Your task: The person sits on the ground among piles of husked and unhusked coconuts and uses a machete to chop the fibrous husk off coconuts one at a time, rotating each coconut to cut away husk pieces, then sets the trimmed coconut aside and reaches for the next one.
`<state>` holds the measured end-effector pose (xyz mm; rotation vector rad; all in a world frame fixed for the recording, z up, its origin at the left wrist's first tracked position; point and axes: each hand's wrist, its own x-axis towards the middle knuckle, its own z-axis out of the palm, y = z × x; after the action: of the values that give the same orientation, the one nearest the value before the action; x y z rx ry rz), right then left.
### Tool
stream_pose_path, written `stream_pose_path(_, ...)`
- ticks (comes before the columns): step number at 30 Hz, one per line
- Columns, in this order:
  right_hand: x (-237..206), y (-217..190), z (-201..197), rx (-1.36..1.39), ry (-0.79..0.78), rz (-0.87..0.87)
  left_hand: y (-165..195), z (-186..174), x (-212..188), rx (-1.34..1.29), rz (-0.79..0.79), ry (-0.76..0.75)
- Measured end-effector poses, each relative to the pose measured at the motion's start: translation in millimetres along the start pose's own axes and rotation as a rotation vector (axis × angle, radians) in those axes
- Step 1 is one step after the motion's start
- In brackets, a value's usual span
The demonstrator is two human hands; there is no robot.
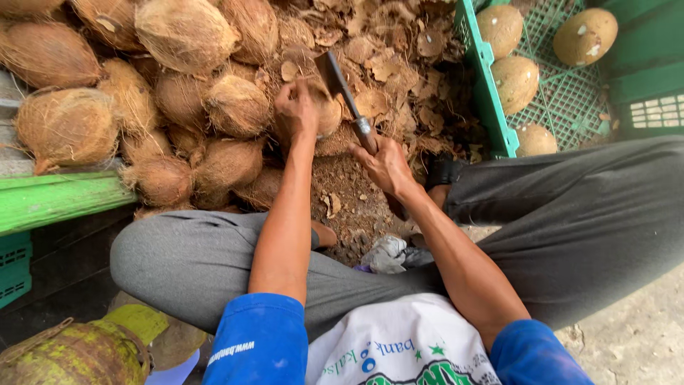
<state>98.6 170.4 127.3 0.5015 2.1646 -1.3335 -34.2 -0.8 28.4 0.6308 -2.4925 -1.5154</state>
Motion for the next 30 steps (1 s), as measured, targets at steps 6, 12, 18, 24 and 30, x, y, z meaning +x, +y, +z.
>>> stream_pose_path(6,2.0,-3.1,3.2,0.441,0.224,-0.57,15.0,-9.3,-3.7,0.189,-0.187,-0.081)
stream_pose_path(12,6.0,0.3,7.6,0.01,0.072,-0.237,42.5,-25.5,-19.4,0.116,-0.221,-0.115)
stream_pose_path(18,13.9,11.3,7.7,0.08,0.109,-0.44,19.0,-11.3,-13.3,0.008,-0.06,-0.065)
stream_pose_path(24,23.0,12.6,1.5,0.006,0.134,-0.096,1.2,3.1,-3.6,0.049,0.144,0.1)
stream_pose_path(30,15.2,8.9,2.4,0.196,0.163,-0.276,11.9,-17.6,-8.1,0.224,-0.061,-0.175)
